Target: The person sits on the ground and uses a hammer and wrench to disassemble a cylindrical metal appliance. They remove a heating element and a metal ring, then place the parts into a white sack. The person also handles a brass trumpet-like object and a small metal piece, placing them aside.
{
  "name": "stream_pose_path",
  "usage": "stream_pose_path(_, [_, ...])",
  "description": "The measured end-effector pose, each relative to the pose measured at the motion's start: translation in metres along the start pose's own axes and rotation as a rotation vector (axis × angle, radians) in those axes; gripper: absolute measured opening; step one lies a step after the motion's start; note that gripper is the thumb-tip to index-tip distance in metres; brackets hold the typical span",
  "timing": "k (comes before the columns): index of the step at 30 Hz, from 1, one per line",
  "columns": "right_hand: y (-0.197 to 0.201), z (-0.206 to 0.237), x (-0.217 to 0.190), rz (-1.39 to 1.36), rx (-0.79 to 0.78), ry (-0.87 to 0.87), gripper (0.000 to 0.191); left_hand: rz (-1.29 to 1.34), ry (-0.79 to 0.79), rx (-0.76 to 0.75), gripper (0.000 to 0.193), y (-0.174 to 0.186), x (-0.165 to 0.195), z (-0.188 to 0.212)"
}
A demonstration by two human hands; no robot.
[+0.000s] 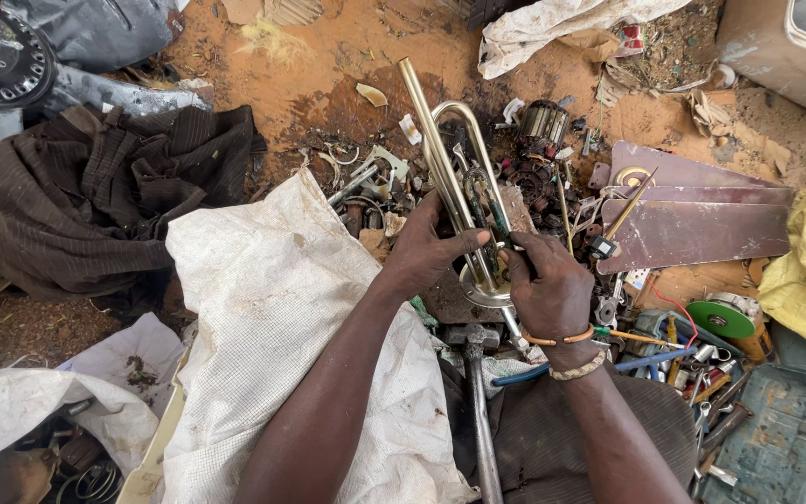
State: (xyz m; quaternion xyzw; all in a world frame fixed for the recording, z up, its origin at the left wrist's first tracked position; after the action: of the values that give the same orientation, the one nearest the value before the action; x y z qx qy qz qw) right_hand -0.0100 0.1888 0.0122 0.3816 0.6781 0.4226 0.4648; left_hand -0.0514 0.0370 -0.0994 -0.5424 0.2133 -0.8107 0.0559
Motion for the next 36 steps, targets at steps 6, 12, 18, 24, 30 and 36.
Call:
stream_pose_path(6, [-0.004, -0.001, -0.004, 0.035, 0.071, 0.004, 0.020, -0.100, -0.023, -0.004, 0.096, 0.001, 0.001, -0.001])
stream_pose_path(12, [-0.015, 0.001, 0.010, -0.019, 0.079, -0.027, 0.022, -0.032, -0.001, -0.009, 0.096, 0.000, 0.003, -0.001])
stream_pose_path(18, [0.006, 0.040, 0.042, -0.082, 0.256, -0.170, 0.028, 0.003, 0.163, 0.154, 0.076, 0.007, -0.007, -0.008])
stream_pose_path(24, [0.001, 0.085, 0.059, -0.042, -0.179, -0.384, 0.077, 0.171, 0.073, 0.168, 0.077, 0.016, -0.012, -0.013])
stream_pose_path(30, [-0.020, 0.074, 0.048, 0.154, -0.462, -0.390, 0.117, 0.138, 0.075, 0.217, 0.085, 0.017, -0.010, -0.013])
stream_pose_path(36, [-0.012, 0.058, 0.044, 0.100, -0.533, -0.483, 0.102, 0.077, 0.116, 0.226, 0.094, 0.017, -0.012, -0.014])
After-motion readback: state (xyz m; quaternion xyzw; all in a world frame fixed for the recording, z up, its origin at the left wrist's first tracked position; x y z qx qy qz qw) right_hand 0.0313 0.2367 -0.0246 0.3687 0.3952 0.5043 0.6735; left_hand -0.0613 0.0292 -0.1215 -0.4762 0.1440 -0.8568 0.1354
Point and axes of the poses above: each hand's wrist, its own z-axis away from the middle knuckle, its own y-axis out of the back of the hand, x = y × z, the point moved 3 cm from there along -z, towards the middle knuckle, and after that the axes turned 5 degrees about y, right-handed, at the moved point
